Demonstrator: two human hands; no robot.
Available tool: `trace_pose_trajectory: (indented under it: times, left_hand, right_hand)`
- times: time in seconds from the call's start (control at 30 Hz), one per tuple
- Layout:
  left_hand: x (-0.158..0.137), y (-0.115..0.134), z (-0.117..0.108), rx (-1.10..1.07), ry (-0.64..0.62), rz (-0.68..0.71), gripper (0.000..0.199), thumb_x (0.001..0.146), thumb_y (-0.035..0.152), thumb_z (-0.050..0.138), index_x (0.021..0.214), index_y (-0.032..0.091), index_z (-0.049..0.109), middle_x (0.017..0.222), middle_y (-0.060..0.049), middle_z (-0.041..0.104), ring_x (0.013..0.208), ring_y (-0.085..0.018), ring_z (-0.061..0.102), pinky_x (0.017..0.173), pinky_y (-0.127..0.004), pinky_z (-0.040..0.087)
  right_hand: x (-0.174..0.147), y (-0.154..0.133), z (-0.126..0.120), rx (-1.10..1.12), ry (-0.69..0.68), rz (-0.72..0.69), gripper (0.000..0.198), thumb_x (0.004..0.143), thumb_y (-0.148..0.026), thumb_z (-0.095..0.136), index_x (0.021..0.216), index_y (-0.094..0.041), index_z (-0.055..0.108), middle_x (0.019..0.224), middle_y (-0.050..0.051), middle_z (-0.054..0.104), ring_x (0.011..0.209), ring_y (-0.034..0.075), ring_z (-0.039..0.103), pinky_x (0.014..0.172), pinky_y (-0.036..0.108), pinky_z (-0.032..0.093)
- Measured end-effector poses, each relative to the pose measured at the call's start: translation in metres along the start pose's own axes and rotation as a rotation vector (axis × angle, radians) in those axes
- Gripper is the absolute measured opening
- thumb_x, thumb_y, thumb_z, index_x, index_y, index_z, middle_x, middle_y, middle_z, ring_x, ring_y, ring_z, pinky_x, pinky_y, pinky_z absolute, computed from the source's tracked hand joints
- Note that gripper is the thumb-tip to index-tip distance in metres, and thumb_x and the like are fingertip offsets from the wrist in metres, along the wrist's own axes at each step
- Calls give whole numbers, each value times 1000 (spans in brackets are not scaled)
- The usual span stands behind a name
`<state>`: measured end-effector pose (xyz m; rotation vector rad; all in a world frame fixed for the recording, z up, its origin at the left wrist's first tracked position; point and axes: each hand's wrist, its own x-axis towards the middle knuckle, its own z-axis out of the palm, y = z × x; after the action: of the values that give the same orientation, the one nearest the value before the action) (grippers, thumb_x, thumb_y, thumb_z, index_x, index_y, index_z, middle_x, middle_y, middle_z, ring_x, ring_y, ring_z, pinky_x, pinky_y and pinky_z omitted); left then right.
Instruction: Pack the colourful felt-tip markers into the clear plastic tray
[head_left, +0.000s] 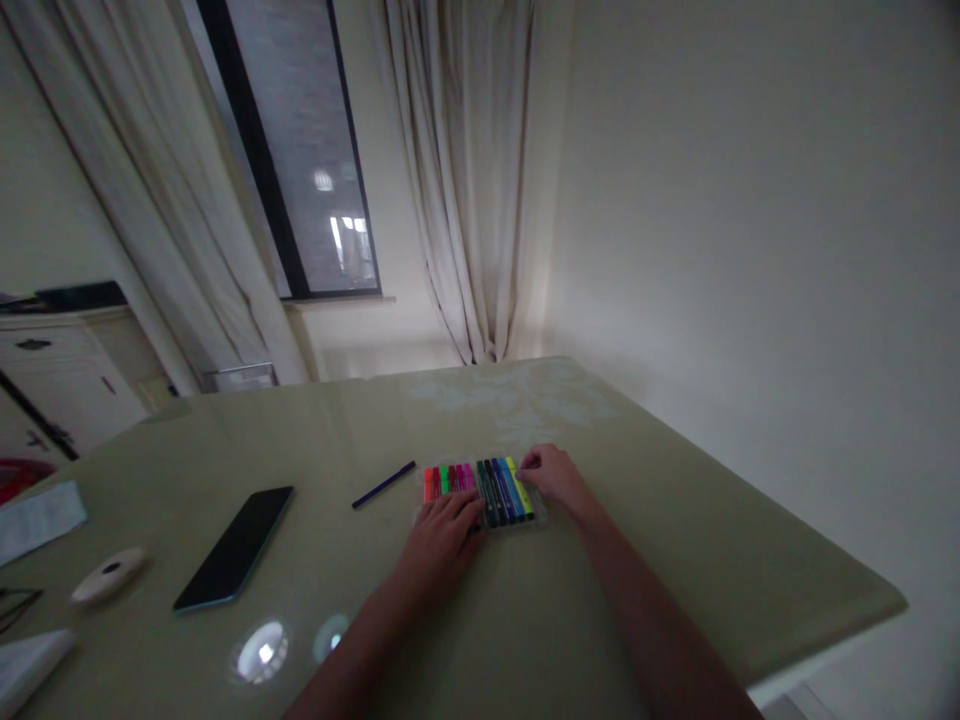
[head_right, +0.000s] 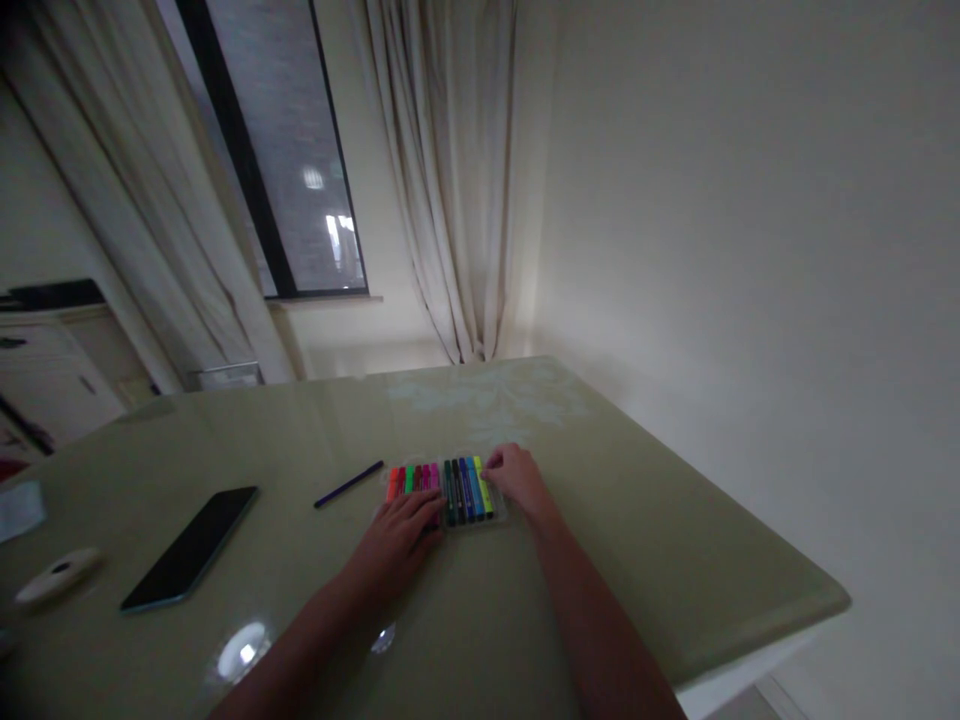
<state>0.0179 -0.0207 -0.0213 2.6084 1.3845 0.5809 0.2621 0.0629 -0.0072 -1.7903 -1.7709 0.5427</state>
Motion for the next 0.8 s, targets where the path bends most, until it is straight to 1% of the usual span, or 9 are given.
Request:
trace_pose_trajectory:
  times: [0.1, 0.2, 0.27, 0.33, 0.4, 0.5, 0.6, 0.7, 0.8]
  left_hand:
    - [2, -1, 0, -53, 24, 10, 39, 101, 34, 54, 138, 26, 60, 146, -7, 61, 134, -27, 54, 114, -50, 42]
    - [6, -12, -7, -155, 100, -26, 36, 105, 35, 41, 130, 24, 65, 134, -8, 68, 122, -24, 61, 108, -43, 47]
    - [6, -28, -15, -124, 206, -145, 40, 106, 30, 33, 124, 21, 68, 126, -10, 70, 117, -24, 63, 105, -42, 48]
    - [2, -49, -24, 64, 301, -361, 39, 103, 26, 35, 123, 17, 68, 129, -14, 67, 119, -29, 59, 106, -47, 46]
    - [-6, -70, -31, 242, 300, -562, 37, 98, 26, 42, 122, 15, 68, 133, -18, 64, 123, -36, 55, 101, -53, 47]
    - [-13, -92, -37, 261, 235, -679, 32, 97, 30, 43, 109, 15, 70, 117, -18, 68, 115, -37, 59, 95, -51, 49]
    - [-9, -91, -38, 19, 323, -656, 31, 98, 32, 41, 104, 16, 66, 105, -15, 72, 101, -30, 66, 91, -44, 51]
    - [1, -69, -35, -357, 424, -536, 31, 97, 40, 44, 104, 17, 65, 100, -11, 75, 90, -25, 70, 83, -38, 54]
    - [9, -38, -28, -636, 359, -380, 35, 95, 48, 51, 103, 18, 69, 94, -7, 77, 84, -23, 72, 77, -35, 56]
  right_hand:
    - [1, 3, 1, -44, -12, 28, 6, 76, -21, 77, 80, -17, 77, 85, 8, 77, 78, 20, 69, 67, 26, 46]
    - [3, 6, 2, 21, -13, 4, 4, 74, -20, 79, 75, -18, 76, 81, 8, 76, 76, 20, 68, 66, 27, 45]
    - [4, 7, 2, 78, 6, -20, 4, 73, -20, 79, 72, -18, 75, 79, 7, 75, 74, 20, 68, 67, 28, 45]
    - [6, 5, 2, 133, 49, -45, 5, 74, -21, 78, 71, -19, 75, 78, 7, 75, 74, 20, 67, 69, 29, 46]
    - [6, 1, 1, 183, 92, -80, 5, 77, -23, 76, 73, -19, 75, 78, 7, 75, 74, 19, 67, 71, 29, 47]
    - [4, -9, 2, 245, 108, -142, 9, 80, -27, 73, 78, -19, 75, 79, 6, 75, 74, 19, 66, 71, 29, 48]
    - [-2, -22, 8, 303, 64, -203, 15, 84, -31, 70, 81, -18, 76, 80, 7, 75, 75, 19, 66, 73, 30, 48]
    - [-12, -37, 18, 405, -45, -288, 23, 89, -37, 66, 86, -18, 78, 83, 7, 76, 79, 20, 67, 76, 31, 49]
    - [-23, -53, 29, 606, -187, -360, 30, 89, -46, 68, 97, -20, 79, 93, 6, 78, 86, 21, 69, 80, 32, 51]
